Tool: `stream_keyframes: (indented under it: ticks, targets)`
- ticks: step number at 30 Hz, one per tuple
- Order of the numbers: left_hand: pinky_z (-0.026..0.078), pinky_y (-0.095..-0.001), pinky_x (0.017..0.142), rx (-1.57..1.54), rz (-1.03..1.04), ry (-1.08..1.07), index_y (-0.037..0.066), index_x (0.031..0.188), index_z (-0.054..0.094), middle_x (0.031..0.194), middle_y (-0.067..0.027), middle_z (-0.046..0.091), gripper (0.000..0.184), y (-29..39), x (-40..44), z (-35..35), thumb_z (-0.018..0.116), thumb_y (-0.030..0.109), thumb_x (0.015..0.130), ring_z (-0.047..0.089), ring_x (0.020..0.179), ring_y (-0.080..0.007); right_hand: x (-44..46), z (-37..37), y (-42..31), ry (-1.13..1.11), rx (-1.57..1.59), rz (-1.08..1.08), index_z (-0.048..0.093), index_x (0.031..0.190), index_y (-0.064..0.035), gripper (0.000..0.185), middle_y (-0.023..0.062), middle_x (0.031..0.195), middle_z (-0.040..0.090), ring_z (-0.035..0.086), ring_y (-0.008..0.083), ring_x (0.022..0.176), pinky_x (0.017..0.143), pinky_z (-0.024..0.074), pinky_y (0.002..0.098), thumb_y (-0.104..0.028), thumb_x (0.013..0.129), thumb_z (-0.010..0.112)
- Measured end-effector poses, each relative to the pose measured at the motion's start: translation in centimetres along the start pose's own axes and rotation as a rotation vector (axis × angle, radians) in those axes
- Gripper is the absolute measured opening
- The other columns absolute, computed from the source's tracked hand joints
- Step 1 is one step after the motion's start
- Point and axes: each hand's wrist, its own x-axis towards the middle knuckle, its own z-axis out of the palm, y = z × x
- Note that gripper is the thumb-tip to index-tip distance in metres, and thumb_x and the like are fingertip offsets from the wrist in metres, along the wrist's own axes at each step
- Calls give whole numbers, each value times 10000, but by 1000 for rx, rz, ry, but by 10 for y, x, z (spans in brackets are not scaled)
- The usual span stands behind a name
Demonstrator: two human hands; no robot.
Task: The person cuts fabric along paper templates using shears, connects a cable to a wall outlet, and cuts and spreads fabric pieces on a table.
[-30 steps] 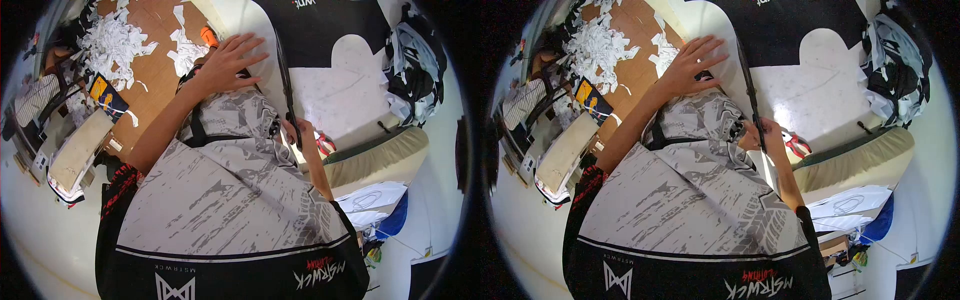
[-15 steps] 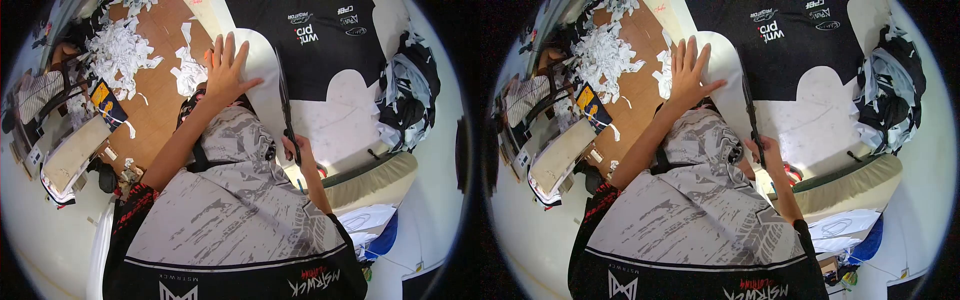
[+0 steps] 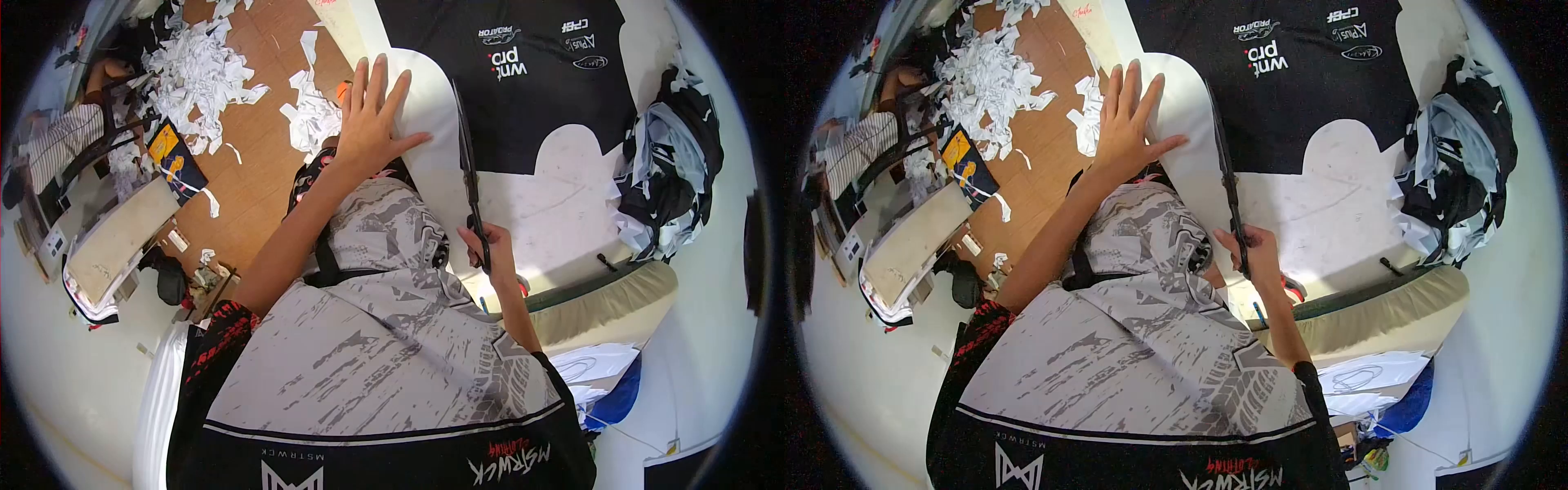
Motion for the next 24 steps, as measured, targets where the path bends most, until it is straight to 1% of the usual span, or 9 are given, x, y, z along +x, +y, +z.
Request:
stream_keyframes:
  ticks: [3, 7, 10, 12, 15, 20, 23, 24]
  targets:
    - [302, -645, 1179, -16, 1, 11, 194, 1588, 440, 1698, -218, 238, 1009, -4, -1, -7, 849, 602, 760, 177, 1570, -479, -7, 1, -8, 37, -49, 32, 580, 681, -92, 413, -35, 547, 520, 474, 49, 462, 458, 335, 236, -304, 885, 869]
    - [319, -646, 1170, -35, -7, 11, 200, 1582, 449, 1704, -203, 235, 996, -6, 1, -9, 853, 592, 761, 176, 1571, -475, -5, -10, -19, 11, -108, 58, 579, 688, -95, 410, -36, 562, 528, 482, 48, 473, 464, 337, 236, -313, 898, 857]
    - [327, -642, 1169, -33, -35, -23, 203, 1581, 451, 1707, -196, 232, 982, -2, 4, 2, 851, 584, 769, 174, 1575, -463, 16, -32, -19, -47, -96, 17, 573, 690, -95, 415, -39, 577, 534, 488, 47, 486, 476, 348, 235, -321, 917, 837]
    - [321, -637, 1177, -27, -59, -48, 211, 1583, 448, 1708, -195, 230, 973, 1, 5, 8, 848, 582, 776, 171, 1581, -451, 31, -44, -24, -130, -160, -3, 628, 793, -55, 305, -24, 628, 561, 533, 68, 508, 500, 422, 245, -259, 977, 759]
    - [321, -625, 1183, -21, -46, -31, 218, 1583, 447, 1710, -190, 230, 965, -1, 4, 3, 841, 587, 783, 170, 1583, -442, 37, -46, -39, -148, -249, -55, 633, 806, -57, 291, -31, 627, 551, 520, 64, 507, 500, 416, 244, -255, 981, 755]
    - [326, -597, 1192, -5, -60, -45, 224, 1589, 437, 1713, -178, 230, 973, -2, -1, -7, 838, 589, 781, 186, 1579, -440, 37, -51, -53, -116, -327, 26, 613, 734, -69, 343, -42, 582, 524, 496, 54, 475, 459, 389, 239, -259, 970, 775]
    - [325, -585, 1200, -24, -50, -29, 227, 1593, 431, 1714, -170, 233, 977, -3, -1, -11, 836, 585, 780, 198, 1577, -435, 39, -62, -65, -118, -382, -21, 618, 715, -66, 360, -41, 566, 516, 487, 52, 461, 438, 376, 240, -270, 950, 800]
    - [322, -581, 1204, -18, -39, -19, 229, 1595, 428, 1714, -166, 235, 977, -5, 0, -11, 836, 581, 780, 204, 1575, -432, 41, -66, -68, -89, -431, -32, 627, 694, -53, 396, -38, 546, 500, 461, 52, 450, 436, 353, 246, -306, 915, 837]
